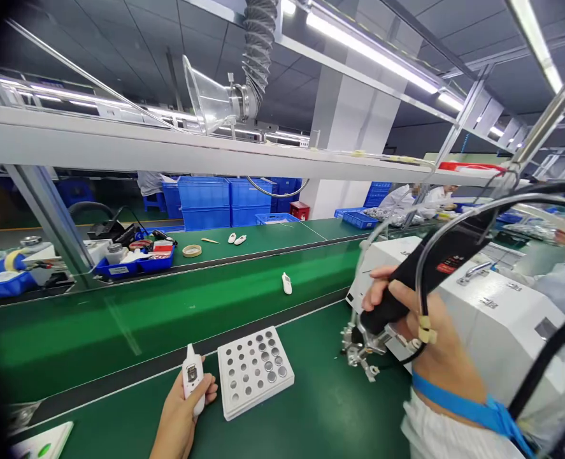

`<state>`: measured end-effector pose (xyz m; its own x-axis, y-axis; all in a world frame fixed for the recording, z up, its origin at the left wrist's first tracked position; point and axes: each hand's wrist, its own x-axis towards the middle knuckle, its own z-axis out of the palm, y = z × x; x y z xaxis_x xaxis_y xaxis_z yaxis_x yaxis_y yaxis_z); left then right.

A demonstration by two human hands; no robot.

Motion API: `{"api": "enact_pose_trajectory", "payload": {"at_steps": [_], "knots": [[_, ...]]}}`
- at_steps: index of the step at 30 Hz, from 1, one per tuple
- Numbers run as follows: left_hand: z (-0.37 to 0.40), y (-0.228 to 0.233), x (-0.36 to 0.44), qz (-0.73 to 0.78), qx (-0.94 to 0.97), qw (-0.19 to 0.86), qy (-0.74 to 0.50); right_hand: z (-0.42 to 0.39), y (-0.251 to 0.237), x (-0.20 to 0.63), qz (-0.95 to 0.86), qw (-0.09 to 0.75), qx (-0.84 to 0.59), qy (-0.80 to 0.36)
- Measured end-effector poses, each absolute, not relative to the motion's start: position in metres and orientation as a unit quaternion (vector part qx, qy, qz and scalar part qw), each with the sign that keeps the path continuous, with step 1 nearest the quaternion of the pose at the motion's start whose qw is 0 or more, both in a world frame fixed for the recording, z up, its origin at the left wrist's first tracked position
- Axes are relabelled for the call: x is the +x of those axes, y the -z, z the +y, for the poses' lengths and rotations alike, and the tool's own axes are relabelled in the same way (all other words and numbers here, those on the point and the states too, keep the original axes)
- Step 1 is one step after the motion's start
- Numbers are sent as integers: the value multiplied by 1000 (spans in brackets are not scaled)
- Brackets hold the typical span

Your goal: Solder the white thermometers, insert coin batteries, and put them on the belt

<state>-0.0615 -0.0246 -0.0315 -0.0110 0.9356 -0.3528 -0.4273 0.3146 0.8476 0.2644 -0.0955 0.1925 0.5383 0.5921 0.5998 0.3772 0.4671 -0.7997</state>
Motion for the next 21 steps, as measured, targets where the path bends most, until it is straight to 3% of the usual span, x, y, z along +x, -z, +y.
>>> {"api": "enact_pose_trajectory", "payload": {"at_steps": [2,7,13,21], "knots": [[-26,31,-59,493,270,639,-525,-90,-198,244,-524,700,-443,-200],[-29,33,-54,470,250,631,-564,-83,-181,157,-550,742,-270,-273],[-26,46,-49,468,217,628,-582,-76,-147,74,-492,788,-267,-257],[-26,45,-45,477,179,629,-587,-61,-128,58,-503,785,-279,-230]]}}
